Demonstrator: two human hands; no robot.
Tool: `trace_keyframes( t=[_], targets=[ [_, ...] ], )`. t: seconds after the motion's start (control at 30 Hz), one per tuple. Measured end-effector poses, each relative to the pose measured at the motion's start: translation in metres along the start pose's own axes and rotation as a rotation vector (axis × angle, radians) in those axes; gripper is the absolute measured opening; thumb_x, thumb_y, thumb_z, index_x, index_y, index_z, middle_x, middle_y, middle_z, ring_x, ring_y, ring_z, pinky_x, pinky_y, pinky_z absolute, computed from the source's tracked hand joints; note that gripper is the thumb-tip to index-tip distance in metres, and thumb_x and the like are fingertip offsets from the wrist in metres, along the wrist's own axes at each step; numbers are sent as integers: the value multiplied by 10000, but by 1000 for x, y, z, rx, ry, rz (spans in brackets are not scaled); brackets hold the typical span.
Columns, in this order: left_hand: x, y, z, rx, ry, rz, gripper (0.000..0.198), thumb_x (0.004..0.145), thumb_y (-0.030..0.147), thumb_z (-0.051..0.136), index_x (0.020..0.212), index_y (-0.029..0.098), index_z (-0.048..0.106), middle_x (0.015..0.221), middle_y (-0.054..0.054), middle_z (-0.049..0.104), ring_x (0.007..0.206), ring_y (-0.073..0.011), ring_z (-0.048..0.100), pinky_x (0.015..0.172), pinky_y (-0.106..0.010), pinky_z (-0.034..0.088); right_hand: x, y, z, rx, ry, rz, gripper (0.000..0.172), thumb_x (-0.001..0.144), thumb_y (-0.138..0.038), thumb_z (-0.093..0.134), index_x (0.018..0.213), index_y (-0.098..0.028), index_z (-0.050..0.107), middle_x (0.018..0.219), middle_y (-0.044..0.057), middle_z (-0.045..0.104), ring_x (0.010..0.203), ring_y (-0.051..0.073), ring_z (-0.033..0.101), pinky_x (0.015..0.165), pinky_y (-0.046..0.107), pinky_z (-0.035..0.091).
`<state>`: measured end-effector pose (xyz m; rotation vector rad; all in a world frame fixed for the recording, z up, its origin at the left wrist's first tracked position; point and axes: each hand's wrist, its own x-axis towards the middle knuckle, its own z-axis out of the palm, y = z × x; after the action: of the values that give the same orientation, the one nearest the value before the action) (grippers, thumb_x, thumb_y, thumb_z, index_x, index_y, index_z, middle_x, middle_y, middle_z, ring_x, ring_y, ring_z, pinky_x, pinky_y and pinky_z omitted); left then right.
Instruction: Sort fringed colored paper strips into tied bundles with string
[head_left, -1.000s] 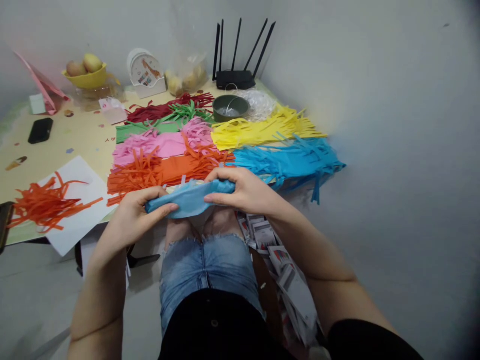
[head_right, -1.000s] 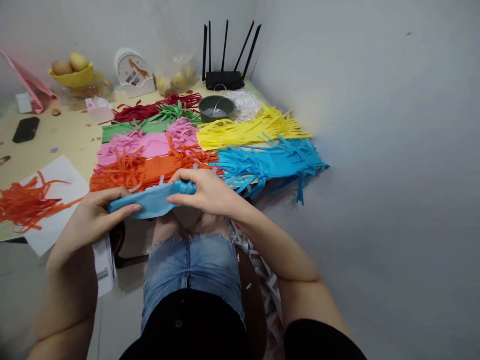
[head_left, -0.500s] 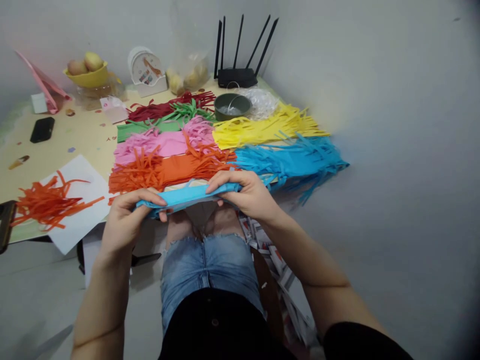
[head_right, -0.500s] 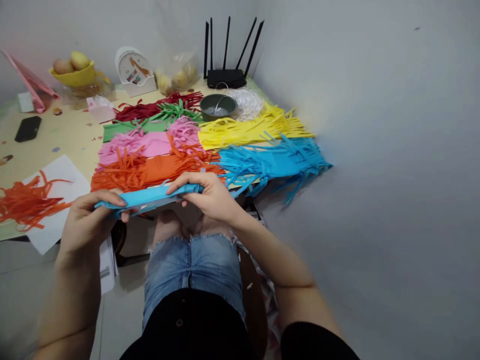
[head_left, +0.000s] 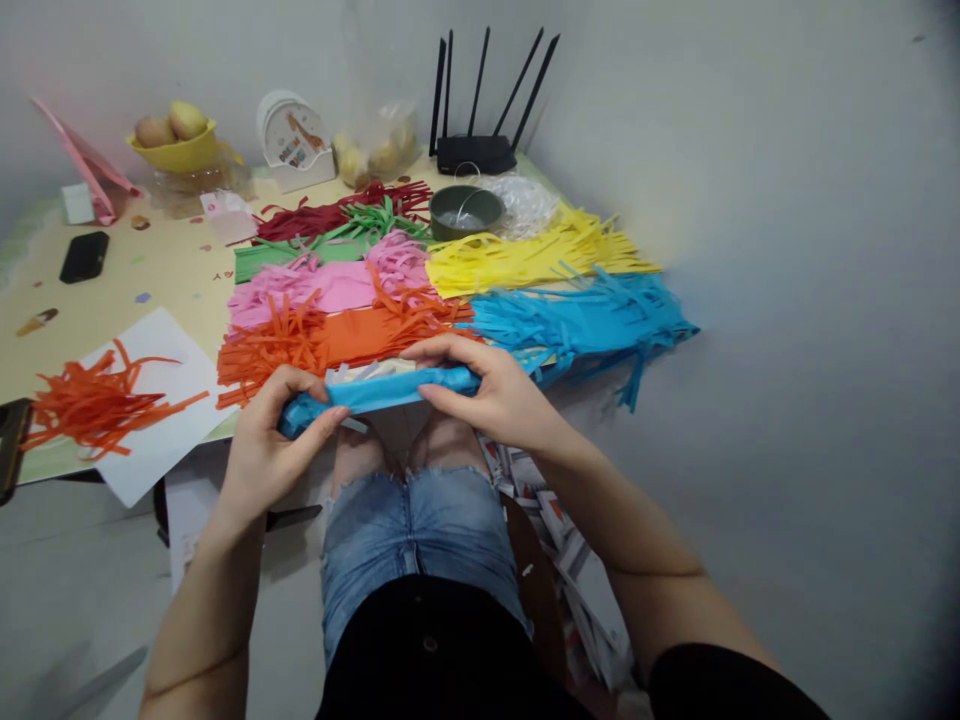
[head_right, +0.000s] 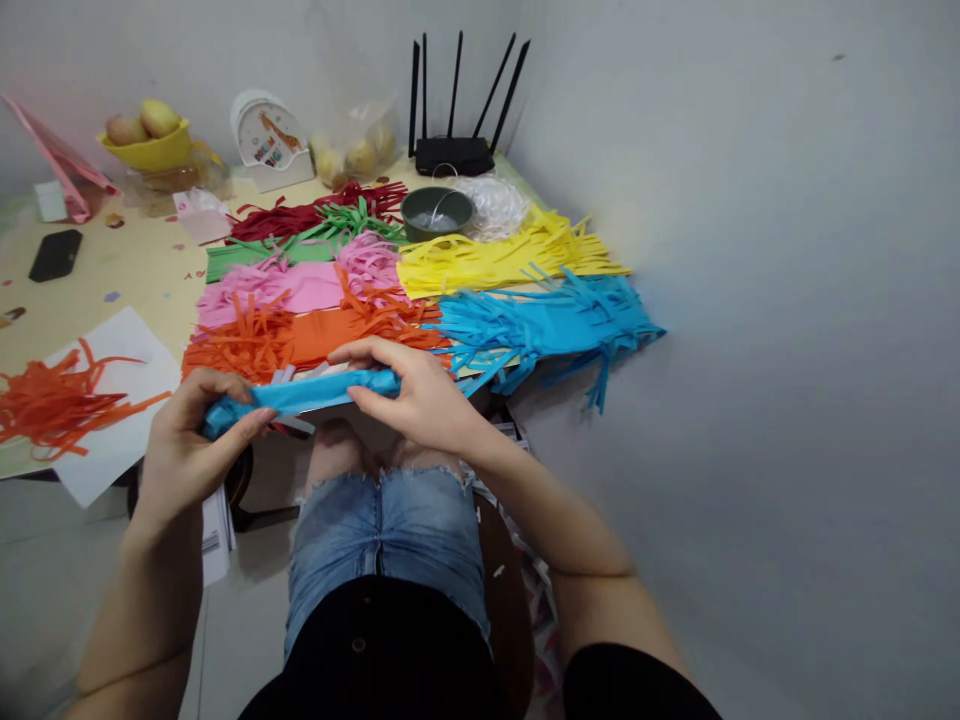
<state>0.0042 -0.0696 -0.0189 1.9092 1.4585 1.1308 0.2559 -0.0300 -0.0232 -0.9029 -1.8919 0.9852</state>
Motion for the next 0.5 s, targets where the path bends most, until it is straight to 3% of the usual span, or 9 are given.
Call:
trace_keyframes(
  t=[0.1, 0.2, 0.33, 0.5],
  targets=[
    [2, 0, -1, 43, -29, 6, 225, 832, 312, 734, 1016, 210, 653, 956, -23, 696, 795, -152, 630, 725, -251, 482, 0, -2, -1, -51, -32, 21, 191, 854, -184, 621, 1025, -167, 706, 1054, 76, 744, 983, 195, 680, 886, 315, 504],
    [4, 2, -2, 2, -89, -16, 119, 852, 301, 701, 860, 188, 664, 872, -27, 719, 766, -161, 649, 719, -261, 495, 0, -3, -2, -53, -13, 38, 77, 847, -223, 645, 870, -158, 678, 918, 64, 725, 859, 180, 662, 798, 300, 494],
    [2, 1, 0, -284, -86, -156, 231, 825, 343, 753, 783, 187, 588, 786, -33, 739, 705, -181, 698, 681, -279, 551, -2, 0, 4, 162, 16, 121, 113, 836, -263, 681, 867, -163, 639, 827, 35, 721, 739, 152, 668, 696, 270, 519],
    [-4, -3, 6, -592, -73, -256, 181, 844, 283, 753, 967, 183, 666, 700, -20, 741, 617, -175, 719, 666, -281, 594, -5, 4, 13, 396, 71, 143, 131, 837, -254, 697, 926, -165, 731, 773, 18, 732, 647, 116, 681, 609, 220, 553]
  ],
)
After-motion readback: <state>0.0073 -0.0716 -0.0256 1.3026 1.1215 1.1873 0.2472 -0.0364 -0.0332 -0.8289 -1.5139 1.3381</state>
